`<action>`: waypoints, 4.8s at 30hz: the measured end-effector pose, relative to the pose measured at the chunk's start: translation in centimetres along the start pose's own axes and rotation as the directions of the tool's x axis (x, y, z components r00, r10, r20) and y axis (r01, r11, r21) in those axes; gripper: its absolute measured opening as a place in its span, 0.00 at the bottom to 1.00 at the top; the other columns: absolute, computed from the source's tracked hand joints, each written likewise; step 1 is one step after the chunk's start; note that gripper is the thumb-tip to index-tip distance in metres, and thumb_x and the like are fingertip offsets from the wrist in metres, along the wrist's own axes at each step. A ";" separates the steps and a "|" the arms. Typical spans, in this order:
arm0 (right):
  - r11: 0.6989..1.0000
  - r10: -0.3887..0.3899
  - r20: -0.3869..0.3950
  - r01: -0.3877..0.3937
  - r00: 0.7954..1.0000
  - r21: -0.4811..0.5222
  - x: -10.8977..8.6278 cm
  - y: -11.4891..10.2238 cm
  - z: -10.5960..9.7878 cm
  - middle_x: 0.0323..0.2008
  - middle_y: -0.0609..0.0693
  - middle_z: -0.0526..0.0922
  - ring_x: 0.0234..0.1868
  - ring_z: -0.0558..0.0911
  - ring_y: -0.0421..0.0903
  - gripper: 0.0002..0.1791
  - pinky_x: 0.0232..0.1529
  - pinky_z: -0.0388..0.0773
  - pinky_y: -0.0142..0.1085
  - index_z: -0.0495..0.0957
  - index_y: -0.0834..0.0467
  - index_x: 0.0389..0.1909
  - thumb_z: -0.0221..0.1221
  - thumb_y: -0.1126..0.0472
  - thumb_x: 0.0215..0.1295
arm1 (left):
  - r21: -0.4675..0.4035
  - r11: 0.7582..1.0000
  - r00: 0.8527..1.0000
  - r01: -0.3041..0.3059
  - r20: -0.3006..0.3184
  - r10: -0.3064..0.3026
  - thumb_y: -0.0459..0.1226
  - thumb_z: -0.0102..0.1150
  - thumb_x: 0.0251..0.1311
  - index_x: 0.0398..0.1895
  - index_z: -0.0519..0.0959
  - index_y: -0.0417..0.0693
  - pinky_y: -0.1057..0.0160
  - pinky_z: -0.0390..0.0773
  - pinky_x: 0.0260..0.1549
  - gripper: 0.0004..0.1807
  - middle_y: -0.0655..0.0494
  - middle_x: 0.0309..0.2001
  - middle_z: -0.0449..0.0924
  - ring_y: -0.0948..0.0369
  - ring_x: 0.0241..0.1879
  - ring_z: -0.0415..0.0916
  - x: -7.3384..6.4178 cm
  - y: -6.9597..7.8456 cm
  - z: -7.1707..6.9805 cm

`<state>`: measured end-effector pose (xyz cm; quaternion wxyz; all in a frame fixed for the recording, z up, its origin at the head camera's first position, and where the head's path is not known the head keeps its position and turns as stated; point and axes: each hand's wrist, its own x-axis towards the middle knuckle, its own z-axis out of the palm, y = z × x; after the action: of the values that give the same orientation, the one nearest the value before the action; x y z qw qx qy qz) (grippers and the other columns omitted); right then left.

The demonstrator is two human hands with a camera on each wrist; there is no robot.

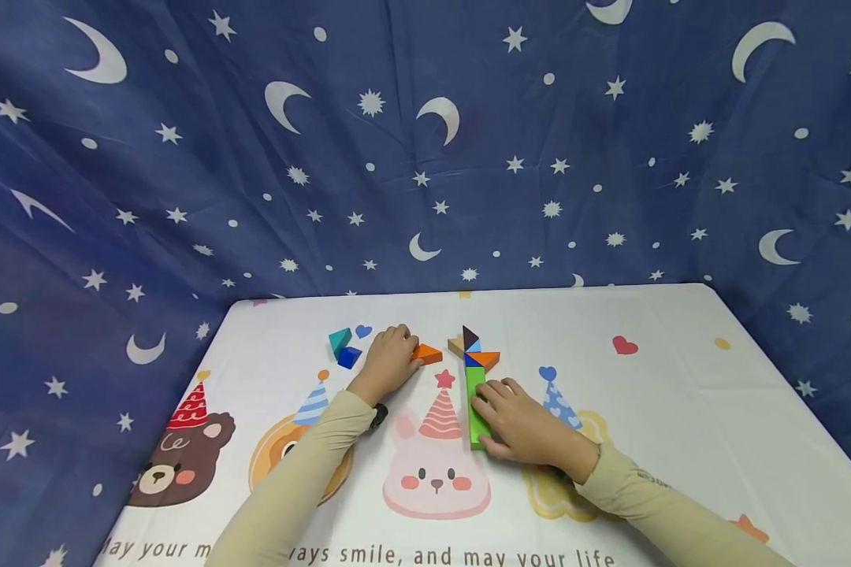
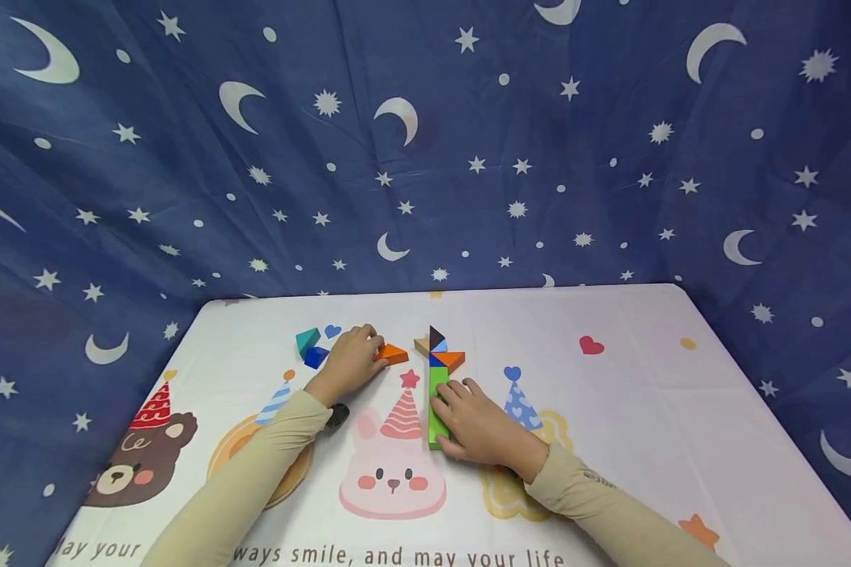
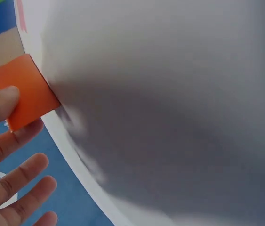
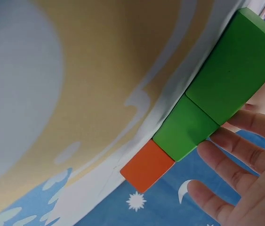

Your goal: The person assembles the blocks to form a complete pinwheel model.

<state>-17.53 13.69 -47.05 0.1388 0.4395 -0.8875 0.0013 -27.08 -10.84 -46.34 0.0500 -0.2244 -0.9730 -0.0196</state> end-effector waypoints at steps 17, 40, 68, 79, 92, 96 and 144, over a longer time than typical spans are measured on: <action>1.000 -0.004 -0.003 0.004 1.000 -0.026 0.1 0.1 0.1 0.50 0.53 0.74 0.52 0.73 0.50 0.26 0.54 0.70 0.44 0.71 0.57 0.52 0.53 0.43 0.60 | -0.002 0.999 0.998 -0.032 -0.062 0.032 0.47 0.60 0.58 0.43 0.80 0.46 0.55 0.72 0.50 0.16 0.49 0.43 0.76 0.53 0.44 0.73 1.4 2.5 0.5; 1.000 0.012 0.034 -0.011 0.999 -0.007 0.1 0.0 -0.1 0.51 0.53 0.74 0.54 0.72 0.50 0.26 0.56 0.69 0.45 0.71 0.57 0.53 0.51 0.42 0.62 | -0.062 0.998 1.000 0.010 0.020 -0.009 0.50 0.56 0.61 0.55 0.74 0.51 0.55 0.70 0.53 0.22 0.48 0.48 0.73 0.53 0.48 0.70 2.3 3.4 0.4; 1.000 0.006 0.004 -0.006 1.000 -0.031 0.1 0.0 0.0 0.49 0.53 0.74 0.52 0.73 0.50 0.26 0.54 0.70 0.45 0.72 0.58 0.51 0.53 0.44 0.59 | -0.044 0.999 1.000 0.024 0.009 -0.023 0.50 0.55 0.62 0.51 0.77 0.48 0.53 0.69 0.53 0.20 0.47 0.46 0.73 0.52 0.47 0.71 2.3 3.5 0.2; 1.000 0.006 0.002 -0.006 1.000 -0.005 0.1 0.0 -0.3 0.50 0.54 0.75 0.52 0.74 0.51 0.26 0.54 0.70 0.45 0.72 0.59 0.52 0.53 0.45 0.60 | -0.109 0.991 0.992 0.079 -0.092 -0.089 0.44 0.58 0.60 0.49 0.76 0.47 0.50 0.70 0.53 0.17 0.46 0.48 0.73 0.49 0.49 0.71 -0.2 -0.6 -0.4; 1.000 0.004 -0.007 -0.004 1.000 0.007 0.2 -0.1 -0.1 0.49 0.54 0.74 0.52 0.73 0.51 0.25 0.55 0.70 0.45 0.72 0.59 0.51 0.53 0.46 0.60 | 0.009 0.989 0.970 0.147 -0.196 -0.142 0.39 0.63 0.55 0.49 0.77 0.43 0.48 0.68 0.55 0.18 0.42 0.47 0.73 0.46 0.49 0.71 -4.1 -6.9 -0.9; 1.000 0.003 -0.005 -0.003 1.000 0.006 0.2 -0.1 0.0 0.49 0.54 0.75 0.52 0.73 0.50 0.25 0.54 0.70 0.44 0.72 0.59 0.51 0.53 0.45 0.60 | 0.016 0.987 0.968 0.162 -0.195 -0.156 0.40 0.63 0.55 0.48 0.77 0.43 0.48 0.68 0.56 0.18 0.41 0.47 0.72 0.45 0.49 0.71 -5.0 -7.9 -0.9; 0.999 0.013 0.015 -0.013 1.000 0.033 0.2 0.0 -0.1 0.50 0.55 0.74 0.53 0.73 0.51 0.26 0.56 0.69 0.45 0.71 0.59 0.53 0.52 0.45 0.61 | 0.131 0.987 0.996 -0.088 0.046 0.083 0.53 0.58 0.58 0.53 0.74 0.48 0.48 0.71 0.54 0.25 0.46 0.43 0.80 0.49 0.46 0.78 -4.8 -3.2 -0.9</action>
<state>-17.65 13.51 -46.90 0.1252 0.4359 -0.8911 0.0135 -24.13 -15.81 -46.04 0.0460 -0.2623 -0.9625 0.0519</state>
